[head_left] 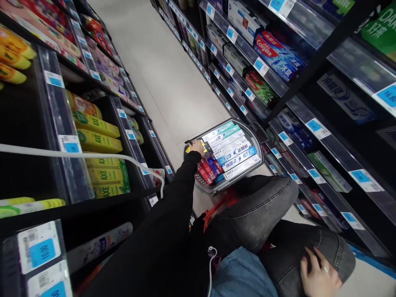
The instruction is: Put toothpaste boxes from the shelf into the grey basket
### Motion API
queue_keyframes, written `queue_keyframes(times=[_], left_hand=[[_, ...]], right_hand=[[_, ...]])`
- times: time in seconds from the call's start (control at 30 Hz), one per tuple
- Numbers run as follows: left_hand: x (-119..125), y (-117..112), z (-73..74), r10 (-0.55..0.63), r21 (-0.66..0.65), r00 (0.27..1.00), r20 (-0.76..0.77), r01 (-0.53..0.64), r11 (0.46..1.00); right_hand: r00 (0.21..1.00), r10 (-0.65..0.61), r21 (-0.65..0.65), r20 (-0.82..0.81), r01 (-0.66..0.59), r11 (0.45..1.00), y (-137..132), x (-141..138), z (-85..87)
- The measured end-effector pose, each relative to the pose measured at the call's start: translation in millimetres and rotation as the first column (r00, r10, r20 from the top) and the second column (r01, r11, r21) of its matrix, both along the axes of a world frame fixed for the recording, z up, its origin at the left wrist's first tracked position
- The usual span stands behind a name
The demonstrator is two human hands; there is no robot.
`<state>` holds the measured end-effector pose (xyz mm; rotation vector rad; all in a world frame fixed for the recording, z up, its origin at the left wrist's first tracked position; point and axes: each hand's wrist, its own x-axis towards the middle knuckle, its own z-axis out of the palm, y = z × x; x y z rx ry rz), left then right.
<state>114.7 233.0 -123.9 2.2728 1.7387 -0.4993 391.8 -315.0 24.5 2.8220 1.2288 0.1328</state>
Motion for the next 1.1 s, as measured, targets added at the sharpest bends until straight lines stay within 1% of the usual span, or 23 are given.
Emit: queue_keyframes(times=[0.13, 0.3, 0.4, 0.57, 0.7, 0.83, 0.93, 1.03, 1.1], left_hand=[[-2, -5, -3.4, -0.015, 0.046, 1.0, 0.018, 0.015, 0.999], [-2, -4, -6.1, 0.052, 0.148, 0.998, 0.029, -0.056, 0.987], [2, 2, -7.3, 0.044, 0.114, 0.999, 0.018, -0.046, 0.992], [1, 7, -8.9, 0.123, -0.008, 0.992, -0.015, -0.123, 0.992], [-9, 3, -6.8, 0.16, -0.058, 0.986, -0.04, -0.162, 0.985], [-20, -4, -7.0, 0.23, -0.092, 0.972, -0.046, -0.233, 0.968], [-26, -8, -12.6, 0.245, -0.084, 0.97, -0.016, -0.245, 0.966], [-30, -10, -21.7, 0.246, -0.061, 0.969, -0.008, -0.246, 0.967], [-32, -11, -27.2, 0.274, -0.052, 0.962, -0.006, -0.274, 0.96]], right_hand=[[1.0, 0.008, 0.007, 0.004, -0.008, 1.0, 0, -1, 0.3], [1.0, 0.013, 0.006, 0.021, -0.013, 1.0, -3, 0, -2.8], [1.0, -0.006, 0.017, 0.029, 0.006, 1.0, -3, 1, -4.0], [1.0, -0.009, -0.006, 0.006, 0.009, 1.0, -2, 0, -3.2], [1.0, -0.003, -0.001, 0.03, 0.003, 1.0, -4, 0, -3.9], [0.996, 0.04, 0.046, 0.084, -0.044, 0.998, -6, 2, -7.6], [0.992, 0.059, 0.078, 0.113, -0.068, 0.995, -8, 3, -10.2], [0.992, 0.064, 0.09, 0.11, -0.074, 0.993, -10, 4, -12.0], [0.993, 0.058, 0.104, 0.1, -0.068, 0.992, -11, 4, -13.4]])
